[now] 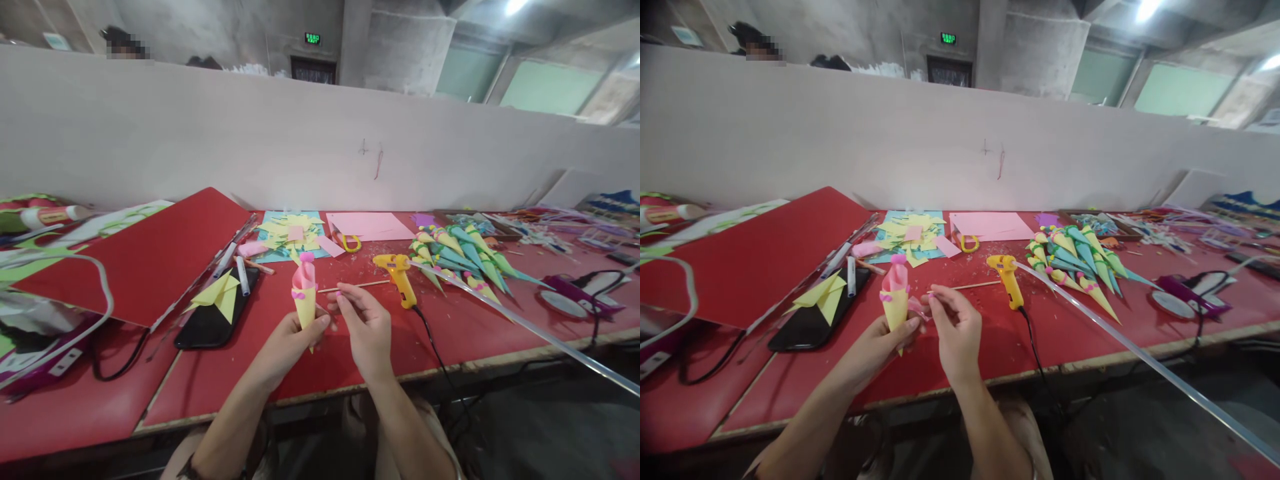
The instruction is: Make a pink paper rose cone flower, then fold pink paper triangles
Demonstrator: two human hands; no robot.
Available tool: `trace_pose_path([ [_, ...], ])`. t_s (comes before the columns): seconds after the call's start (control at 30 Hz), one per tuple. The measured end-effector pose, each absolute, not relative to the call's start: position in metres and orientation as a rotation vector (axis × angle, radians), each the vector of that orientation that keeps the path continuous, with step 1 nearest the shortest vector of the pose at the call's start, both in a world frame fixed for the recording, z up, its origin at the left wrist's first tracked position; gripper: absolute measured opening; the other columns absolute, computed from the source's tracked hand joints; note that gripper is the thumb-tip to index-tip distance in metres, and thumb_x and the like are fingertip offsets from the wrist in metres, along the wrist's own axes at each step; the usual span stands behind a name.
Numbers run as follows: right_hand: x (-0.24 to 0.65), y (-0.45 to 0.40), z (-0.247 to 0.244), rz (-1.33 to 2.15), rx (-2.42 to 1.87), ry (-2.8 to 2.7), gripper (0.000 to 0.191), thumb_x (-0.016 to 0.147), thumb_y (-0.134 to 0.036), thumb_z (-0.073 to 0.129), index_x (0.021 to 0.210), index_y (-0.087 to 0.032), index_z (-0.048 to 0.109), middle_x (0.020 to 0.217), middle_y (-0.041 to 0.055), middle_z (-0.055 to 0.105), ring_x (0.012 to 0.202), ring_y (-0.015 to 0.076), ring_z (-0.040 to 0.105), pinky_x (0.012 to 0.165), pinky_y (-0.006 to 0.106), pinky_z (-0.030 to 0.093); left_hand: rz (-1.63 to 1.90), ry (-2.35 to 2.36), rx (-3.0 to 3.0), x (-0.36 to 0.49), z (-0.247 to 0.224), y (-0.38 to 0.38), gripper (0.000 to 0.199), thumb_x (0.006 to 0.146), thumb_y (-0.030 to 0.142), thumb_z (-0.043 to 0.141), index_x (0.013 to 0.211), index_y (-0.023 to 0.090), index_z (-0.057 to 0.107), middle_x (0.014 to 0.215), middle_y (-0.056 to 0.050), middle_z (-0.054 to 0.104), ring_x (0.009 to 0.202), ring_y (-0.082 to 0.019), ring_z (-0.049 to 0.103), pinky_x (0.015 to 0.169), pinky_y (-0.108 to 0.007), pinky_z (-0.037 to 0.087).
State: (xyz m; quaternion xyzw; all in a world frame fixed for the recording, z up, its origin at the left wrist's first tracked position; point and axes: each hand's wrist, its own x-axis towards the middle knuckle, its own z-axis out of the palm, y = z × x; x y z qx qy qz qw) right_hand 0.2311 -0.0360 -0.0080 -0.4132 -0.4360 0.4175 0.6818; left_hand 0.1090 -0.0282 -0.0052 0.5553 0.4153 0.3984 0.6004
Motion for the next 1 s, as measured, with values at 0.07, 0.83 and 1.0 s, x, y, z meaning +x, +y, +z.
trace_pose_path([
  [0.07, 0.232, -0.036, -0.008, 0.923, -0.913, -0.981, 0.011, 0.075, -0.025, 0.059, 0.083, -0.019, 0.064, 0.076, 0.0018, 0.067, 0.066, 0.0134, 0.062, 0.06, 0.025, 0.051, 0.898, 0.983, 1.335, 0.111, -0.004, -0.03, 0.03, 0.071, 0.044, 0.058, 0.065, 0.014, 0.058, 0.051, 0.005, 0.043, 0.048, -0.007, 0.036, 0.049, -0.021, 0.029],
  [0.83, 0.23, -0.036, -0.007, 0.827, -0.783, -1.178, 0.01, 0.075, -0.019, 0.059, 0.078, -0.023, 0.068, 0.095, 0.0044, 0.054, 0.095, 0.0177, 0.054, 0.079, 0.029, 0.046, 0.855, 1.055, 1.531, 0.123, -0.006, -0.032, 0.029, 0.072, 0.043, 0.051, 0.062, 0.017, 0.045, 0.053, 0.005, 0.042, 0.049, -0.009, 0.037, 0.045, -0.02, 0.029],
  [1.0, 0.227, -0.035, -0.009, 0.847, -0.771, -1.138, 0.008, 0.073, -0.02, 0.061, 0.08, -0.021, 0.064, 0.094, 0.0032, 0.054, 0.091, 0.0161, 0.055, 0.079, 0.028, 0.047, 0.841, 1.055, 1.579, 0.123, -0.011, -0.031, 0.029, 0.074, 0.042, 0.048, 0.059, 0.017, 0.043, 0.051, 0.005, 0.043, 0.048, -0.009, 0.039, 0.044, -0.02, 0.029],
])
